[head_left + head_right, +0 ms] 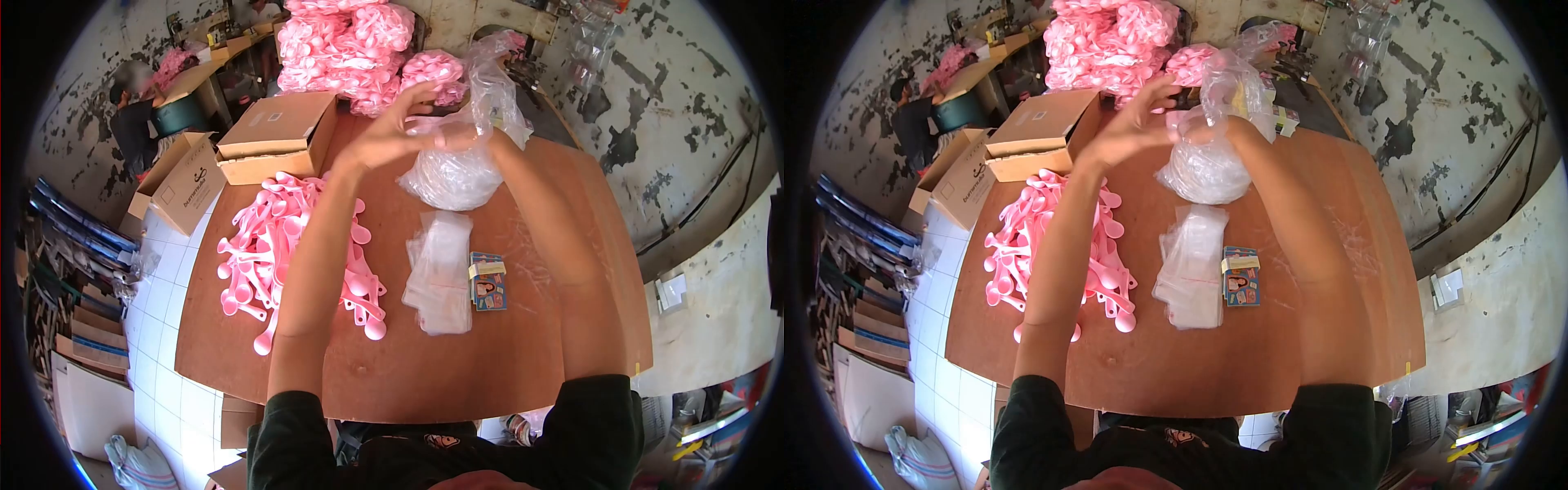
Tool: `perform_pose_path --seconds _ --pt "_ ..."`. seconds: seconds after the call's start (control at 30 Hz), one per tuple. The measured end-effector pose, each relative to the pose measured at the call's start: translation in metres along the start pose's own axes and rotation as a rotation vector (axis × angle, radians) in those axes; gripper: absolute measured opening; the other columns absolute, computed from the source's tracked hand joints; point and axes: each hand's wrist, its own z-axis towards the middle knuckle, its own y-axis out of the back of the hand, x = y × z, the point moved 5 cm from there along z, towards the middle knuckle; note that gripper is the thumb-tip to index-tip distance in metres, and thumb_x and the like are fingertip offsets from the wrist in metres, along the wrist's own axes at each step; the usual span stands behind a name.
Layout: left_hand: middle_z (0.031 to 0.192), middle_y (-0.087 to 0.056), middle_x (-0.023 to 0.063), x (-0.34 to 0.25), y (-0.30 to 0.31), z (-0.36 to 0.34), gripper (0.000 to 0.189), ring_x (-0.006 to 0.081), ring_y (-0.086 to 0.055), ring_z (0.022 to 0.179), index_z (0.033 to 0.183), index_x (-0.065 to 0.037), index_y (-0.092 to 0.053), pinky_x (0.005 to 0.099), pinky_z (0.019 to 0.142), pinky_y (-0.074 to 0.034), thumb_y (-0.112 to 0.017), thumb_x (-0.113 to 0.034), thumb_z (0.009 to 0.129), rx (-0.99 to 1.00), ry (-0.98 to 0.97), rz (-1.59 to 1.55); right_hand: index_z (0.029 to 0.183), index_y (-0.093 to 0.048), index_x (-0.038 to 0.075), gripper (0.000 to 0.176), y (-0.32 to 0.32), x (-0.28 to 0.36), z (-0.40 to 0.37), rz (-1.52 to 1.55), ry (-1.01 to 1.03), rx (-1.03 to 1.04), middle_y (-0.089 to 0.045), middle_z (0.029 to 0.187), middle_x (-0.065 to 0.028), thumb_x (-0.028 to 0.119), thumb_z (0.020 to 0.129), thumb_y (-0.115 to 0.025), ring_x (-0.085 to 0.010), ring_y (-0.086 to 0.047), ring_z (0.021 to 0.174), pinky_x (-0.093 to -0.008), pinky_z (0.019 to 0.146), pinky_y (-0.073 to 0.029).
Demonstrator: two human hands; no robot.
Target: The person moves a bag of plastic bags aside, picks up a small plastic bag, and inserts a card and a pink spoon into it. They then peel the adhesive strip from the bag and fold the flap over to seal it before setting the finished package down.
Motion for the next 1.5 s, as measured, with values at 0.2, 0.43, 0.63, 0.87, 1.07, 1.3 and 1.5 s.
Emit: perform_pose_path --seconds 0.2,0.43,0.63,0.87,1.07,1.3,1.5 --pt "0.144 -0.034 0.0258 0.073 -0.05 0.005 0.124 0.0397 -0.032 0.135 0.146 0.003 -0.022 0.0449 0.111 -0.029 -0.089 -0.048 0.054 -0.195 -0.161 0.508 0.114 -0.06 -0.002 0.035 0.006 -0.002 -0.005 0.014 -0.007 0.031 -0.063 0.112 -0.014 0.025 0.095 -0.048 -0.022 -0.059 0.1 -0.0346 0.085 -0.045" --pt "0.134 -0.044 0.0277 0.058 -0.069 0.011 0.102 0.039 -0.046 0.125 0.143 0.004 -0.025 0.0435 0.103 -0.039 -0.079 -0.044 0.072 -0.29 -0.075 0.537 0.113 -0.06 -0.002 0.035 0.014 0.004 -0.016 0.0 -0.002 0.095 -0.063 0.111 -0.014 0.025 0.094 -0.048 -0.0219 -0.059 0.099 -0.0344 0.085 -0.045" --pt "0.136 -0.041 0.0279 0.053 -0.07 0.01 0.092 0.043 -0.043 0.126 0.142 0.002 -0.028 0.0471 0.102 -0.039 -0.07 -0.048 0.078 -0.268 0.008 0.556 0.113 -0.06 -0.002 0.034 0.031 0.014 -0.041 -0.043 -0.01 0.339 -0.063 0.111 -0.014 0.025 0.094 -0.048 -0.0218 -0.059 0.099 -0.0341 0.084 -0.046" --pt "0.134 -0.041 0.0286 0.06 -0.078 0.01 0.085 0.0451 -0.044 0.122 0.14 0.006 -0.028 0.0475 0.1 -0.04 -0.067 -0.044 0.082 -0.292 -0.004 0.567 0.112 -0.06 -0.002 0.034 0.034 0.021 -0.048 0.201 -0.108 0.277 -0.063 0.11 -0.0139 0.025 0.094 -0.049 -0.0217 -0.059 0.098 -0.0339 0.084 -0.046" --pt "0.13 -0.042 0.0297 0.055 -0.087 0.004 0.071 0.0463 -0.044 0.121 0.136 0.009 -0.03 0.0471 0.101 -0.039 -0.062 -0.035 0.089 -0.204 0.023 0.575 0.107 -0.063 -0.002 0.032 0.038 0.011 -0.013 -0.758 0.343 0.265 -0.064 0.106 -0.0122 0.024 0.091 -0.053 -0.0206 -0.06 0.094 -0.0326 0.083 -0.046" --pt "0.122 -0.043 0.0315 0.092 -0.081 0.004 0.058 0.0484 -0.043 0.116 0.128 0.009 -0.036 0.0486 0.099 -0.038 -0.061 -0.028 0.09 -0.316 0.016 0.722 0.101 -0.064 -0.006 0.025 0.043 0.078 -0.096 -1.03 0.62 0.271 -0.067 0.095 -0.0105 0.014 0.085 -0.061 -0.0208 -0.063 0.079 -0.0315 0.076 -0.051" --pt "0.12 -0.043 0.0344 0.066 -0.052 0.009 0.057 0.0478 -0.044 0.114 0.123 0.01 -0.037 0.0498 0.097 -0.037 -0.059 -0.033 0.092 -0.611 -0.056 0.438 0.103 -0.066 0.0 0.024 0.087 0.033 -0.181 -0.018 0.53 -0.344 -0.068 0.088 -0.011 0.013 0.084 -0.066 -0.0134 -0.065 0.083 -0.0278 0.065 -0.053"
